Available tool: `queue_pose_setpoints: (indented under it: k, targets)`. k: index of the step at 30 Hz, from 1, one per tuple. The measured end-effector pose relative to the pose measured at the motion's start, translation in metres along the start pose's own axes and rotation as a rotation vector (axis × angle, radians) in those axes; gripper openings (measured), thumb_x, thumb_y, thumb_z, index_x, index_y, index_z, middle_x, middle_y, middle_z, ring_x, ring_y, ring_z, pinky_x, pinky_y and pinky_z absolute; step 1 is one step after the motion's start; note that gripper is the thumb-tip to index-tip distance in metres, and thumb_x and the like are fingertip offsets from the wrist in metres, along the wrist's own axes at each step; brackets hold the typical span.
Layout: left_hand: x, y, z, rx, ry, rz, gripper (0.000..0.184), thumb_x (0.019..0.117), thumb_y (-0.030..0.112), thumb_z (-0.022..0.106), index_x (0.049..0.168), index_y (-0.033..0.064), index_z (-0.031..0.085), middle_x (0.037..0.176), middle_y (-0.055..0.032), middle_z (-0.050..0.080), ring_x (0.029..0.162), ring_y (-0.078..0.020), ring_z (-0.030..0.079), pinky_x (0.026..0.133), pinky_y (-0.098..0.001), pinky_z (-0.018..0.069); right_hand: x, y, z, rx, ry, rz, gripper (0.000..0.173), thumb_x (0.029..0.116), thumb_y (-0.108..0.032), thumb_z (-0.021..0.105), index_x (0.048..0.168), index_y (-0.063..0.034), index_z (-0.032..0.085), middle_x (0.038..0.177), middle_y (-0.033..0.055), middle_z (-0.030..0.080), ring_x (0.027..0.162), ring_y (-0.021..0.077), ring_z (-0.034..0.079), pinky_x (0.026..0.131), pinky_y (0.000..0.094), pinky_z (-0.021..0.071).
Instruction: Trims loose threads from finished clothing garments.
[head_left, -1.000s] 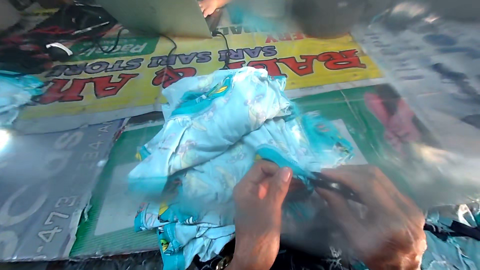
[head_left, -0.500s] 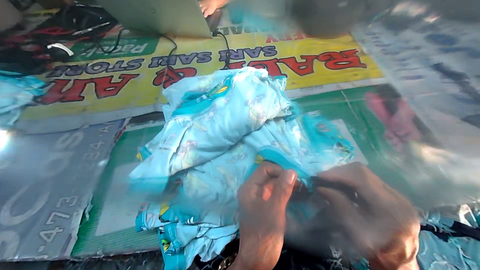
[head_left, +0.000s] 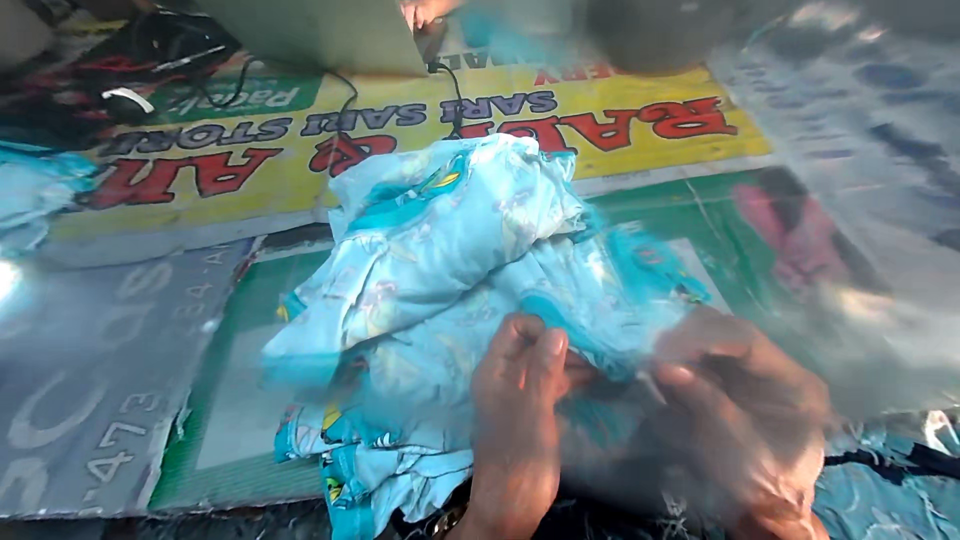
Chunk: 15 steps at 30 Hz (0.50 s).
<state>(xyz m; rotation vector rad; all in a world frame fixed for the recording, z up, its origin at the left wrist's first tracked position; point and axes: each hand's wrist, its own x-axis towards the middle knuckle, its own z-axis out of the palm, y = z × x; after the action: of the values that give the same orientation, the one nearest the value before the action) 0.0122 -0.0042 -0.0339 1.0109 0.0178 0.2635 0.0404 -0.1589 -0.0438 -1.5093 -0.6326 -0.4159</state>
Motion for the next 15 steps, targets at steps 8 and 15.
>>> queue_pose_setpoints:
  k: [8,15]
  targets:
    - [0.004,0.007,-0.002,0.019,0.021,0.01,0.012,0.1039,0.01,0.054,0.095,0.0078,0.061,0.082,-0.0045,0.071,0.071,-0.0134,0.073,0.069,-0.0326,0.0647,-0.01,-0.016,-0.01,-0.266,-0.202,0.103,0.034,0.0977,-0.034,0.068,0.115,-0.0072,0.059,0.099,-0.0022,0.067,0.086,-0.006,0.063,0.072,0.0099,0.0543]
    - [0.003,0.003,-0.004,0.055,-0.008,0.08,0.006,0.1013,0.012,0.061,0.097,0.0102,0.064,0.085,-0.0021,0.071,0.076,-0.0113,0.073,0.073,-0.0311,0.0638,-0.002,-0.013,-0.007,-0.286,-0.11,0.071,0.027,0.0983,-0.028,0.07,0.112,-0.0045,0.066,0.102,-0.0005,0.068,0.087,-0.0043,0.064,0.074,0.0104,0.0554]
